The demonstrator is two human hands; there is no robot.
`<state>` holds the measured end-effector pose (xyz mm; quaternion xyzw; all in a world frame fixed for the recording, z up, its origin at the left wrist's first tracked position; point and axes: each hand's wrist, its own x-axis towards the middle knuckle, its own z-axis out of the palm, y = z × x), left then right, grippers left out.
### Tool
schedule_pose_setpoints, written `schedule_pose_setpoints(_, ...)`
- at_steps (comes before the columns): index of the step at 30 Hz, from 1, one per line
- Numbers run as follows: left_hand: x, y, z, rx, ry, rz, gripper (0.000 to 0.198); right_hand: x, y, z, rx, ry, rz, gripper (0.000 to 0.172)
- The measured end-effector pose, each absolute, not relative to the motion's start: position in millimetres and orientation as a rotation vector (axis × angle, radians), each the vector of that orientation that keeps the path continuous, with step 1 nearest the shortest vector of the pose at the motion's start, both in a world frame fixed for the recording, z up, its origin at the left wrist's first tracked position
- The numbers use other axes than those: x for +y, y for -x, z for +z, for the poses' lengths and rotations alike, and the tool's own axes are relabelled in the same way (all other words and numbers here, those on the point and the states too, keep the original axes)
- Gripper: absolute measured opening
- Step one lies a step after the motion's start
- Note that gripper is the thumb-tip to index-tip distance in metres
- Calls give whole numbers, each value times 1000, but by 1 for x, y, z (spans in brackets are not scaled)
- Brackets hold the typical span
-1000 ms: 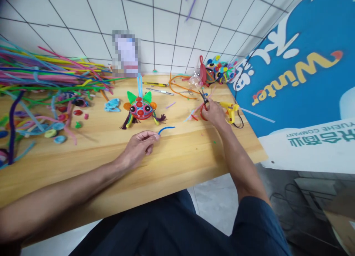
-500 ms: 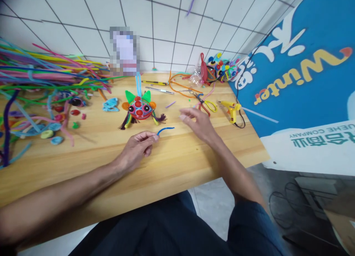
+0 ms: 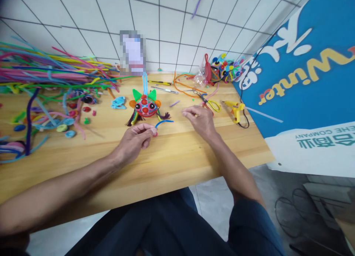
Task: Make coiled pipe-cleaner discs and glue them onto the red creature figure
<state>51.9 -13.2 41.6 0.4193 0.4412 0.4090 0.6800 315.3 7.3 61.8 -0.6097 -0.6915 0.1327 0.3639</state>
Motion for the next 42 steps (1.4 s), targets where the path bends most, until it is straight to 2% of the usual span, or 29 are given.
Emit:
schedule_pose_setpoints(4,-13,-49,49,976,-885,934,28,7,-344,71,-1706,1872,9,27)
schedule_pose_setpoints(6,-15,-51,52,945,-829,903,30,-5,-338,75,-1676,1883,13,32)
schedule_pose_setpoints(12,-24,-58,55,786,-675,696,41,-35,-267,66,-1602,1288,966,36)
schedule_pose_setpoints(17,-28,-46,55,791,-746,643,43,-28,-240,62,-1498,1041,1211,36)
schedule_pose_setpoints(21,-22,-19,60,878,-872,689,43,-22,-240,71,-1783,1081,1102,27)
schedule_pose_setpoints(25,-16,2,65,855,-944,545,43,-18,-236,72,-2112,1045,833,11)
schedule_pose_setpoints(29,-15,8,63,858,-967,450,33,-16,-228,69,-2252,976,604,10)
schedule_pose_setpoints(32,-15,7,56,887,-944,457,28,-16,-223,69,-2240,987,616,10)
schedule_pose_setpoints(35,-17,5,52,908,-927,527,22,-17,-221,69,-2125,1070,797,8)
schedule_pose_setpoints(42,-20,5,46,914,-818,738,18,-15,-225,63,-1671,1237,1372,24)
